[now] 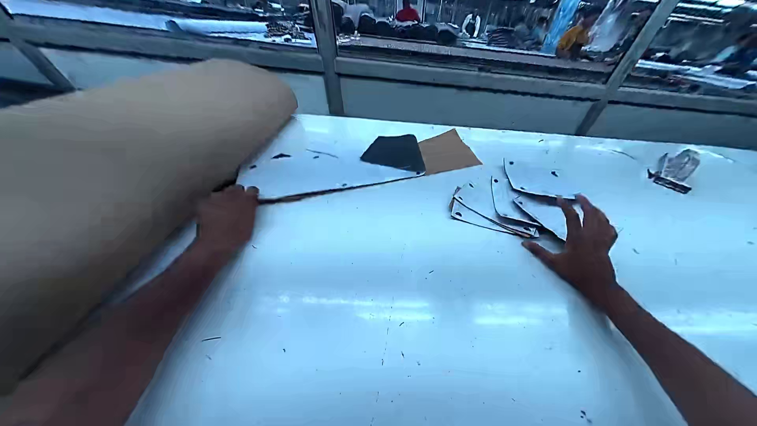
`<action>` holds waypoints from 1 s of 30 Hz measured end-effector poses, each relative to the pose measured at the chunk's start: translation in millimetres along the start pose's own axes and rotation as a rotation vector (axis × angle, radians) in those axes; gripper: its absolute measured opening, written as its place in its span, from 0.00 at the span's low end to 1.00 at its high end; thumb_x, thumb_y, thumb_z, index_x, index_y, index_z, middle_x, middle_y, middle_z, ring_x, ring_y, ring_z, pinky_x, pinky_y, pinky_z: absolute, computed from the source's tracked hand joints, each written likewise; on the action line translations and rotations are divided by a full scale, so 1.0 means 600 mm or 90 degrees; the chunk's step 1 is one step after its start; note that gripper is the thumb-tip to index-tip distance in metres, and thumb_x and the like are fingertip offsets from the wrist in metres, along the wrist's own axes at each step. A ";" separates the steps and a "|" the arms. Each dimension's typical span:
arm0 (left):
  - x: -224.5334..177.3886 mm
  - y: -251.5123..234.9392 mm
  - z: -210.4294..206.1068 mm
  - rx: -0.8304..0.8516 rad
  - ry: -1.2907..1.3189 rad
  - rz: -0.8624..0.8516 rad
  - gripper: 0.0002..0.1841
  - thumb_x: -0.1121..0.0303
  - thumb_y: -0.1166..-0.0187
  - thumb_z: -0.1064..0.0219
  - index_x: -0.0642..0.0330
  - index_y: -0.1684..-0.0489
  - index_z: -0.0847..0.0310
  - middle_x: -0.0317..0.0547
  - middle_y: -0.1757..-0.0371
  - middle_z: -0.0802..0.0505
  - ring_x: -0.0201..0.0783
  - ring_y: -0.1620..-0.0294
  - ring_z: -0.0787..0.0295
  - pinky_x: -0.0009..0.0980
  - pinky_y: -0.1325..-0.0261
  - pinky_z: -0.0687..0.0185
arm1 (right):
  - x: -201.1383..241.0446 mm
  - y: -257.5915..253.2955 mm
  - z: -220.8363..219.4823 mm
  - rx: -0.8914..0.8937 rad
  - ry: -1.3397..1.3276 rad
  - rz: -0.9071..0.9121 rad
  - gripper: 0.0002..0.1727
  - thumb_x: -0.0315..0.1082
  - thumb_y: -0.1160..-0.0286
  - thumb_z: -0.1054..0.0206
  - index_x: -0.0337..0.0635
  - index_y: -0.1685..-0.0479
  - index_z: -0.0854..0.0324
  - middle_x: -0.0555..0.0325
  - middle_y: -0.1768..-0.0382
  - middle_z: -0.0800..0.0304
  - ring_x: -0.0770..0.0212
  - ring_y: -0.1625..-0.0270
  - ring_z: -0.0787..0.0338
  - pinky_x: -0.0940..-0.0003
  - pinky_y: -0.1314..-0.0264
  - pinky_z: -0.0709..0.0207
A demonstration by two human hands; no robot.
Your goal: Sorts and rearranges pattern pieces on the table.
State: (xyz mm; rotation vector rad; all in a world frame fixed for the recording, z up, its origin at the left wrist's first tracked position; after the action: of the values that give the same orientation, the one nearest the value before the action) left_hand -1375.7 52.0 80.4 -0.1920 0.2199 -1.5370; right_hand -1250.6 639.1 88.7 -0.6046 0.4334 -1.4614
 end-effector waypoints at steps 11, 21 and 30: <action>0.004 -0.001 0.000 -0.049 -0.024 -0.040 0.12 0.73 0.12 0.42 0.71 0.45 0.14 0.77 0.46 0.11 0.81 0.43 0.15 0.78 0.50 0.25 | -0.027 -0.103 -0.116 0.154 -0.072 -0.022 0.65 0.52 0.50 0.17 0.63 0.03 0.55 0.22 0.09 0.72 0.11 0.12 0.64 0.07 0.31 0.54; 0.008 -0.003 0.006 -0.073 -0.013 -0.019 0.13 0.71 0.11 0.42 0.69 0.46 0.13 0.80 0.47 0.11 0.83 0.41 0.16 0.79 0.49 0.27 | -0.052 -0.152 -0.142 0.217 -0.001 -0.090 0.58 0.52 0.29 0.26 0.52 0.02 0.63 0.19 0.21 0.33 0.12 0.29 0.27 0.10 0.41 0.39; 0.031 -0.028 -0.012 -0.120 -0.019 -0.060 0.12 0.69 0.12 0.40 0.67 0.52 0.12 0.78 0.52 0.10 0.82 0.47 0.14 0.80 0.52 0.25 | -0.069 -0.180 -0.171 0.371 0.114 -0.035 0.38 0.57 0.14 0.42 0.33 0.18 0.31 0.20 0.30 0.22 0.14 0.28 0.26 0.16 0.33 0.39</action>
State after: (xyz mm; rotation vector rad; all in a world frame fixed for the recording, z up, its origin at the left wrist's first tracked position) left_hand -1393.6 33.2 77.3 -0.3786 0.3369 -1.6058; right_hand -1401.8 667.9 72.2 -0.0201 0.1122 -1.6050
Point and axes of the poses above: each hand's wrist, its own y-axis away from the middle knuckle, its own z-axis out of the back of the hand, x = y × z, the point moved 9 cm from there along -y, towards the middle knuckle
